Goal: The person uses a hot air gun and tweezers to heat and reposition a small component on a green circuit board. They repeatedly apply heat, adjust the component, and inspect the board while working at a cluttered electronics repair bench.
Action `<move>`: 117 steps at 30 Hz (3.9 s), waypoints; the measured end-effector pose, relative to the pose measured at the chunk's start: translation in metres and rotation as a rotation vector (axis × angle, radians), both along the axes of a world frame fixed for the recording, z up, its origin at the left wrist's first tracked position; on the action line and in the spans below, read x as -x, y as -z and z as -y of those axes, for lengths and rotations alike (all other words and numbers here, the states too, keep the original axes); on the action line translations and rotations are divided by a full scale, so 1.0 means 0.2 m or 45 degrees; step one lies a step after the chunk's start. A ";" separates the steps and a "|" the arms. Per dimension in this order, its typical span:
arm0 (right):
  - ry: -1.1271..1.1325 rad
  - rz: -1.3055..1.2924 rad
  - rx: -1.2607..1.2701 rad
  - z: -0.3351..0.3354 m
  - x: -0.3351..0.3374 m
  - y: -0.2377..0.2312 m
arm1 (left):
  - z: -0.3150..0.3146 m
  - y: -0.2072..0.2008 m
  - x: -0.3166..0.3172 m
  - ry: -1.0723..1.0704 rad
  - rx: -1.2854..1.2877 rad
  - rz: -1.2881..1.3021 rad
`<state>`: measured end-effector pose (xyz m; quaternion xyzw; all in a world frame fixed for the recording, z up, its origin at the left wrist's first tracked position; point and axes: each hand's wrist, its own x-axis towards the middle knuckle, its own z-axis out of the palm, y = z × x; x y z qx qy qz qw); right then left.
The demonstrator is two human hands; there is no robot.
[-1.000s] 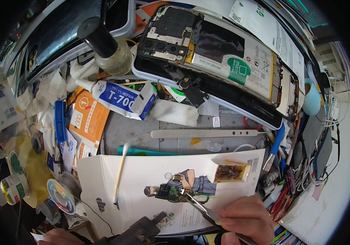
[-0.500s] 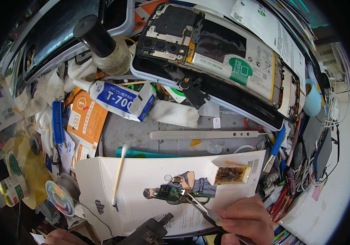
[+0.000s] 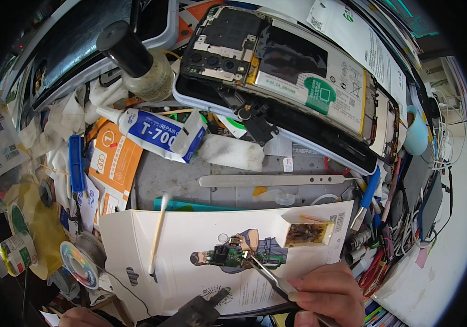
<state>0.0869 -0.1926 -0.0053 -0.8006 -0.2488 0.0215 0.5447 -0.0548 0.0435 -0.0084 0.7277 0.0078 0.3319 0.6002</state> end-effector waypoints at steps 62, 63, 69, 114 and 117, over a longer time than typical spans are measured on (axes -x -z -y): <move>0.008 0.043 0.048 0.00 0.01 0.00 | -0.13 0.01 0.17 -0.016 0.012 0.051; 0.005 0.045 0.052 0.00 0.01 0.00 | -0.13 0.00 0.17 0.001 0.012 0.044; 0.000 0.046 0.058 0.00 0.01 0.00 | -0.12 0.00 0.17 -0.008 -0.005 0.024; -0.061 0.166 0.030 0.05 -0.01 0.06 | 0.06 0.05 -0.08 -0.065 -0.027 0.103; -0.041 0.160 0.025 0.04 -0.01 0.05 | 0.06 0.06 -0.08 -0.067 -0.021 0.127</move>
